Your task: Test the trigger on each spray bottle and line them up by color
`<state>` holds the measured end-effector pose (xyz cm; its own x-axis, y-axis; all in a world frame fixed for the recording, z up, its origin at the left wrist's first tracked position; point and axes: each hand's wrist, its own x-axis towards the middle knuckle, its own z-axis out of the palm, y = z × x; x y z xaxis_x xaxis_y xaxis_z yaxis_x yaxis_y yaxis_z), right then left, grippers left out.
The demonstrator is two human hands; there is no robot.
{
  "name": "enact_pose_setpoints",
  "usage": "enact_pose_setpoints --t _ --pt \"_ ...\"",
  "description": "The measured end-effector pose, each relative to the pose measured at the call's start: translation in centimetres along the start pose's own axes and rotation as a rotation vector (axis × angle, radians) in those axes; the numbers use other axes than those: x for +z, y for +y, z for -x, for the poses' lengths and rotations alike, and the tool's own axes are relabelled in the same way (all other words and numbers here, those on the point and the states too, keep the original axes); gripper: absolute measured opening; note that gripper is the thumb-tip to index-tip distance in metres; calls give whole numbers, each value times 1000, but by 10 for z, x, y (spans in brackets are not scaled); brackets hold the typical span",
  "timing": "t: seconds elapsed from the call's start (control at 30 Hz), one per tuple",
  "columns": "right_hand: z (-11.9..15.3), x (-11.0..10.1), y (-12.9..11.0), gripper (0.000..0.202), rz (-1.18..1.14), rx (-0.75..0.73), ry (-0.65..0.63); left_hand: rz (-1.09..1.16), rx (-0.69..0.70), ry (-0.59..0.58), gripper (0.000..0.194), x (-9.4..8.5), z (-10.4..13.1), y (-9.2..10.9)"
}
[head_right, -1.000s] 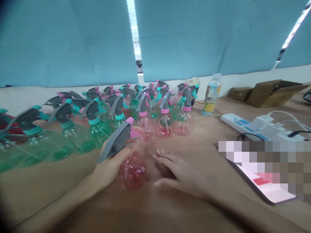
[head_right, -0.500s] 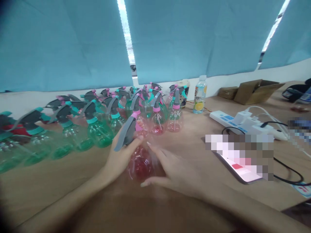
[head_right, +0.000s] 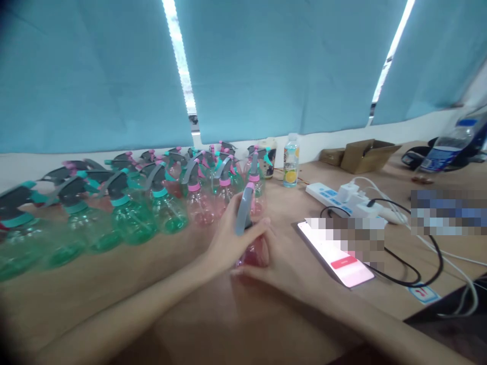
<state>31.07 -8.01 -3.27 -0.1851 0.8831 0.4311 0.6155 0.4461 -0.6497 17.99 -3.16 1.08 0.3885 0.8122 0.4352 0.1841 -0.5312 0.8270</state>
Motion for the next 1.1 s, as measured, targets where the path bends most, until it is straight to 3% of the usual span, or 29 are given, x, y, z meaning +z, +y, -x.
enact_pose_setpoints --t 0.17,0.3,0.43,0.7,1.1 --pt "-14 -44 24 47 24 44 -42 -32 -5 -79 85 13 -5 -13" --pt "-37 -74 63 56 99 91 80 -244 -26 -146 68 7 8 -34" --pt "-64 -90 103 59 132 143 118 -345 -42 -201 53 -7 23 -50" --pt "-96 -81 142 61 123 158 120 -508 0 -331 43 -15 31 -58" --pt "-106 -77 149 69 173 162 67 -609 40 -441 50 -8 25 -68"
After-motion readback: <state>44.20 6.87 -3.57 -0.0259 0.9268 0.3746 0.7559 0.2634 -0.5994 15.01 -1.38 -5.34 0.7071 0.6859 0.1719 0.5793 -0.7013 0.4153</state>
